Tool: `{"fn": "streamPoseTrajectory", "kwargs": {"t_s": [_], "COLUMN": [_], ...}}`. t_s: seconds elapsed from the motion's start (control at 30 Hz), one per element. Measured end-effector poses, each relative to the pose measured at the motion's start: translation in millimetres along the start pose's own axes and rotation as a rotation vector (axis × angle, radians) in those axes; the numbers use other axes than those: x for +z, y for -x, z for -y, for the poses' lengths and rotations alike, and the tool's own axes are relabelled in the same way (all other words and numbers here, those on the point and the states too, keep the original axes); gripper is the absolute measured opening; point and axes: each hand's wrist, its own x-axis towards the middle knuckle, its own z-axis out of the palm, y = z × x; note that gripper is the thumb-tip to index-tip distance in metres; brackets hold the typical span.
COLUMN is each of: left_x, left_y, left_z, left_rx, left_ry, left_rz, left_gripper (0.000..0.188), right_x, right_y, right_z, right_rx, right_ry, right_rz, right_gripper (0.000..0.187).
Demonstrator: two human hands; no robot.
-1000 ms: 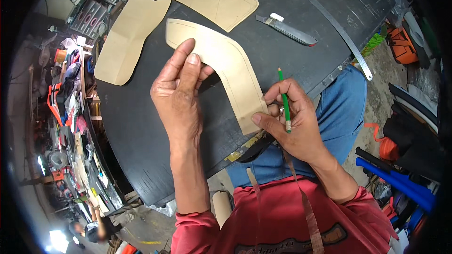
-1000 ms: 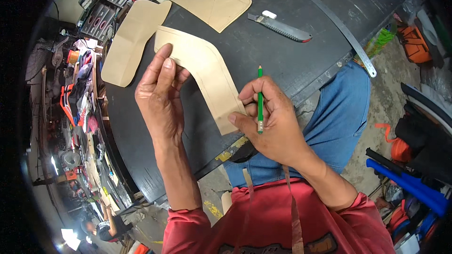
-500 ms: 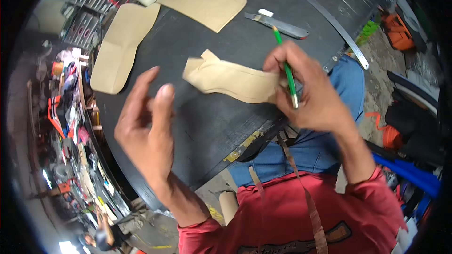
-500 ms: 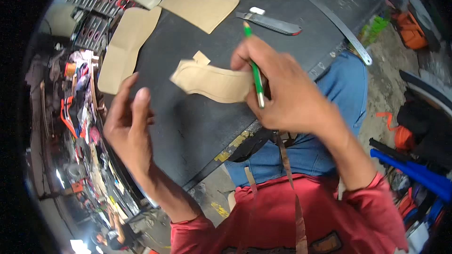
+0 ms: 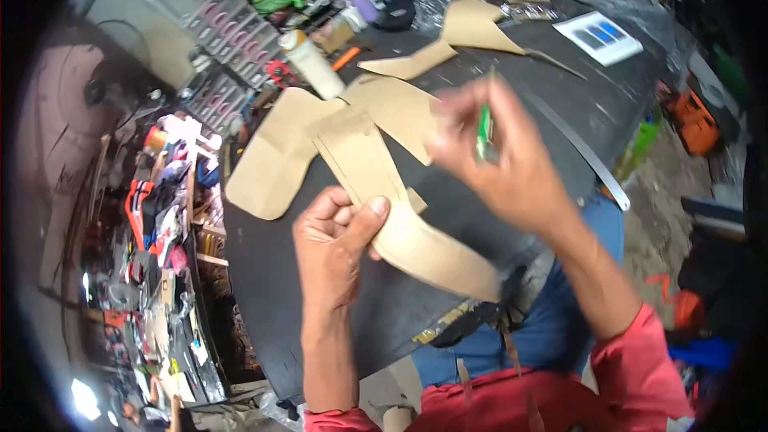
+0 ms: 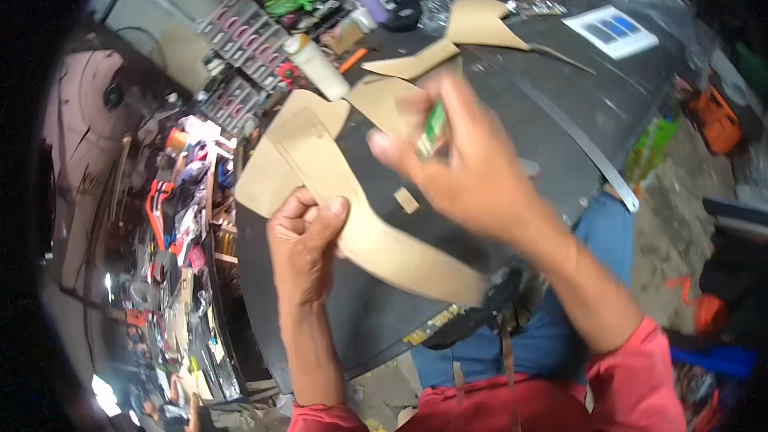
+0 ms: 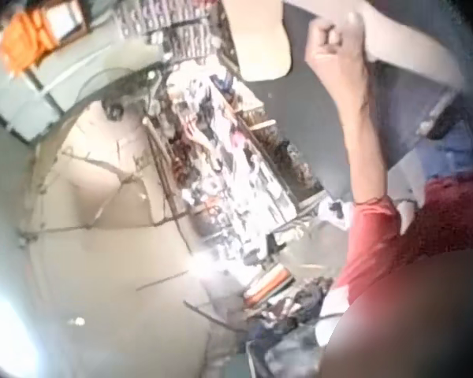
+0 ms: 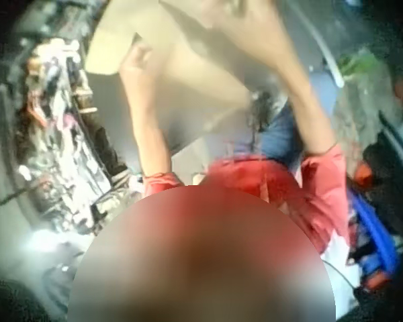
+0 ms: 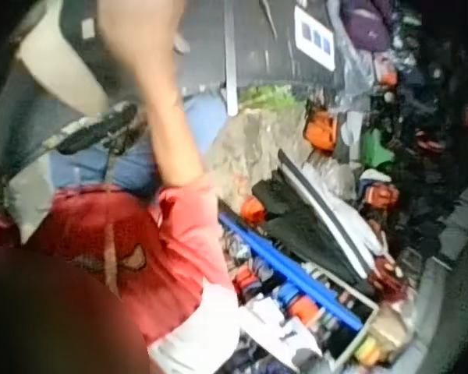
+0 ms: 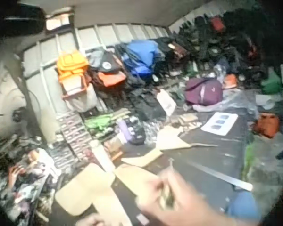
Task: Tracing outlines from cardstock templates onto material sheets and cutting them out using a utility knife.
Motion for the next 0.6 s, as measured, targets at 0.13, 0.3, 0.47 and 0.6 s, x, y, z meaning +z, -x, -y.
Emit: {"fn": "streamPoseTrajectory", "kwargs": {"t_s": [0.13, 0.3, 0.47, 0.6], "left_x": [-3.5, -20.9, -51.0, -88.8], "left_y": [-10.5, -13.4, -13.9, -15.0], "left_z": [23.2, 24.6, 59.2, 113.6], "left_rx": [-0.013, 0.013, -0.021, 0.043], "left_ry": [0.101, -0.012, -0.069, -0.643], "left_rz": [-0.134, -0.289, -0.322, -0.397], "left_gripper": [0.020, 0.063, 0.039, 0.019], "right_x": [28.1, 36.4, 43.8, 46.1], "right_y": [73.1, 104.3, 110.2, 112.3], "right_z": [2.2, 18.1, 8.8, -18.5], "right_rx": [0.359, 0.668, 0.670, 0.470], "right_ry": [-0.396, -0.505, -0.435, 0.102], "right_rz": [0.360, 0.420, 0.398, 0.380], "right_gripper": [0.045, 0.036, 0.039, 0.040]}}
